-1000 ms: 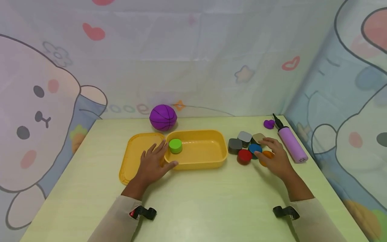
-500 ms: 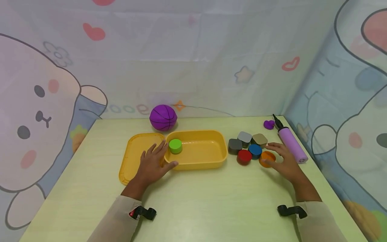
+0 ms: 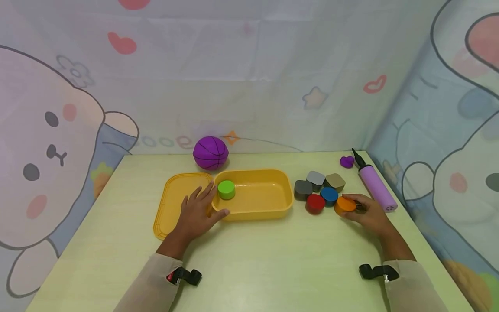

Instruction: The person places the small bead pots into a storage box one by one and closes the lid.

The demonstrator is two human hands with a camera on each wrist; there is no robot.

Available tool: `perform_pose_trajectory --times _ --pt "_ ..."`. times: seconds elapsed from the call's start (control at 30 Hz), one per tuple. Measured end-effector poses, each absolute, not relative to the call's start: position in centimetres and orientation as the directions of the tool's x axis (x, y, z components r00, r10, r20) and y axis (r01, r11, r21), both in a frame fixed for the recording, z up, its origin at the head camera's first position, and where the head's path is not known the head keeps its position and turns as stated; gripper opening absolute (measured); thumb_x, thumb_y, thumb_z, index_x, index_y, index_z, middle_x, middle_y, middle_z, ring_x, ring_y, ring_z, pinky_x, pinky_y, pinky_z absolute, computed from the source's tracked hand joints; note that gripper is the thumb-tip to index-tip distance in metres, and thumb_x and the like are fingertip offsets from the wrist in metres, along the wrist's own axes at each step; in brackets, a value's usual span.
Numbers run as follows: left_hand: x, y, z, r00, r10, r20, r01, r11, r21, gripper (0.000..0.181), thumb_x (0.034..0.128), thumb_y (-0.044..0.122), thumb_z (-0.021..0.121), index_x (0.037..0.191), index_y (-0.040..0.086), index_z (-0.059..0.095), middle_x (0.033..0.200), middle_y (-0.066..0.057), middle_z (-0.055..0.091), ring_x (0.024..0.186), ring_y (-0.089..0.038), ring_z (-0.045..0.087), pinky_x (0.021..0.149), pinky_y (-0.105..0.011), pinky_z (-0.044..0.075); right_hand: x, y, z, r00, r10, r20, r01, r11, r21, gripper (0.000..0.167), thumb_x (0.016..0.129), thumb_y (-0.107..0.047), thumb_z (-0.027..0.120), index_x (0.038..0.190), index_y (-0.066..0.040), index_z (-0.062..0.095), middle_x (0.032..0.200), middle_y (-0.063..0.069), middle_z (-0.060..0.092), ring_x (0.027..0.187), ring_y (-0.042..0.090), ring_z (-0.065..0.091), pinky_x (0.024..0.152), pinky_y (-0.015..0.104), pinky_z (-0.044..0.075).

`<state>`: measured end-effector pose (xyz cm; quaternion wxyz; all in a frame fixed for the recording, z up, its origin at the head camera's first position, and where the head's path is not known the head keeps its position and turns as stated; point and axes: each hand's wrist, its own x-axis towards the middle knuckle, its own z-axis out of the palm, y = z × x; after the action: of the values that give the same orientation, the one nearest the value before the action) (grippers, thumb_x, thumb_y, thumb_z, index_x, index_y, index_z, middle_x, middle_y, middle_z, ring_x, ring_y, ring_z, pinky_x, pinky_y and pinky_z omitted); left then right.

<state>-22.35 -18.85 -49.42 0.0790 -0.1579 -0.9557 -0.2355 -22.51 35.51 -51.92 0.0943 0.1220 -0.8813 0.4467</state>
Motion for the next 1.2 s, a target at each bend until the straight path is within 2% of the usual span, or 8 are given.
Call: perform_pose_trajectory --times 0.23,0.47,0.63,0.73,0.87,0.97,1.1,1.2 --pt "-22.30 -18.80 -49.44 -0.935 0.265 0.233 0.344 0.836 0.427 0.091 0.0993 0.062 0.069 0.171 0.015 0.038 0.181 -0.002 0.031 0.166 -0.049 0.030 0.126 -0.086 0.018 -22.49 35.71 -51.96 -0.946 -0.132 0.297 -0.319 0.543 -0.777 0.051 0.088 0.003 0.087 0.137 0.006 0.072 0.131 0.017 0.076 0.106 -0.020 0.059 0.091 0.004 0.052" --pt "-22.46 -18.79 -49.64 -0.937 0.260 0.233 0.340 0.833 0.436 0.092 0.0991 0.063 0.069 0.171 0.015 0.039 0.182 -0.002 0.031 0.166 -0.048 0.029 0.126 -0.085 0.017 -22.46 35.64 -51.92 -0.944 -0.125 0.306 -0.324 0.543 -0.775 0.051 0.088 0.004 0.087 0.136 0.007 0.073 0.133 0.030 0.073 0.108 -0.021 0.057 0.092 0.003 0.051" --pt "-22.49 -18.84 -49.72 -0.938 0.260 0.230 0.338 0.834 0.435 0.092 0.0992 0.065 0.068 0.171 0.015 0.038 0.182 -0.002 0.030 0.166 -0.048 0.029 0.126 -0.085 0.018 -22.46 35.59 -52.05 -0.941 -0.112 0.319 -0.328 0.540 -0.775 0.049 0.088 0.005 0.087 0.134 0.007 0.074 0.132 0.028 0.074 0.108 -0.021 0.058 0.092 0.003 0.051" --pt "-22.49 -18.89 -49.72 -0.938 0.262 0.227 0.338 0.835 0.434 0.093 0.0991 0.065 0.068 0.172 0.015 0.038 0.182 -0.002 0.030 0.166 -0.048 0.029 0.126 -0.085 0.018 -22.50 35.59 -52.11 -0.941 -0.097 0.325 -0.323 0.549 -0.771 0.048 0.089 0.003 0.087 0.135 0.005 0.074 0.129 0.012 0.078 0.108 -0.020 0.058 0.092 0.004 0.052" --pt "-22.49 -18.90 -49.71 -0.939 0.261 0.224 0.336 0.833 0.439 0.093 0.0989 0.065 0.068 0.171 0.015 0.038 0.182 -0.002 0.030 0.166 -0.048 0.028 0.126 -0.085 0.017 -22.57 35.56 -52.23 -0.928 -0.053 0.368 -0.339 0.527 -0.779 0.047 0.088 0.004 0.087 0.133 0.005 0.075 0.122 -0.023 0.073 0.107 -0.019 0.060 0.087 0.007 0.054" --pt "-22.48 -18.85 -49.67 -0.939 0.260 0.227 0.337 0.834 0.437 0.093 0.0989 0.064 0.069 0.171 0.014 0.038 0.182 -0.003 0.030 0.166 -0.048 0.028 0.126 -0.085 0.017 -22.63 35.54 -52.42 -0.899 -0.017 0.437 -0.387 0.494 -0.778 0.047 0.085 0.010 0.086 0.131 0.009 0.075 0.119 -0.034 0.068 0.107 -0.017 0.062 0.085 0.008 0.054" --pt "-22.37 -18.80 -49.44 -0.937 0.261 0.231 0.340 0.832 0.438 0.093 0.0985 0.063 0.070 0.171 0.014 0.039 0.181 -0.003 0.031 0.166 -0.049 0.030 0.126 -0.085 0.018 -22.66 35.34 -52.43 -0.857 0.031 0.514 -0.442 0.466 -0.767 0.048 0.081 0.016 0.086 0.128 0.011 0.075 0.119 -0.031 0.070 0.108 -0.014 0.064 0.085 0.007 0.054" --pt "-22.31 -18.80 -49.36 -0.937 0.262 0.230 0.341 0.832 0.438 0.092 0.0985 0.062 0.070 0.171 0.014 0.039 0.181 -0.002 0.031 0.166 -0.049 0.030 0.125 -0.085 0.019 -22.63 35.03 -52.28 -0.826 0.057 0.561 -0.478 0.456 -0.750 0.049 0.078 0.020 0.086 0.126 0.012 0.076 0.122 -0.023 0.074 0.110 -0.012 0.066 0.085 0.007 0.054"
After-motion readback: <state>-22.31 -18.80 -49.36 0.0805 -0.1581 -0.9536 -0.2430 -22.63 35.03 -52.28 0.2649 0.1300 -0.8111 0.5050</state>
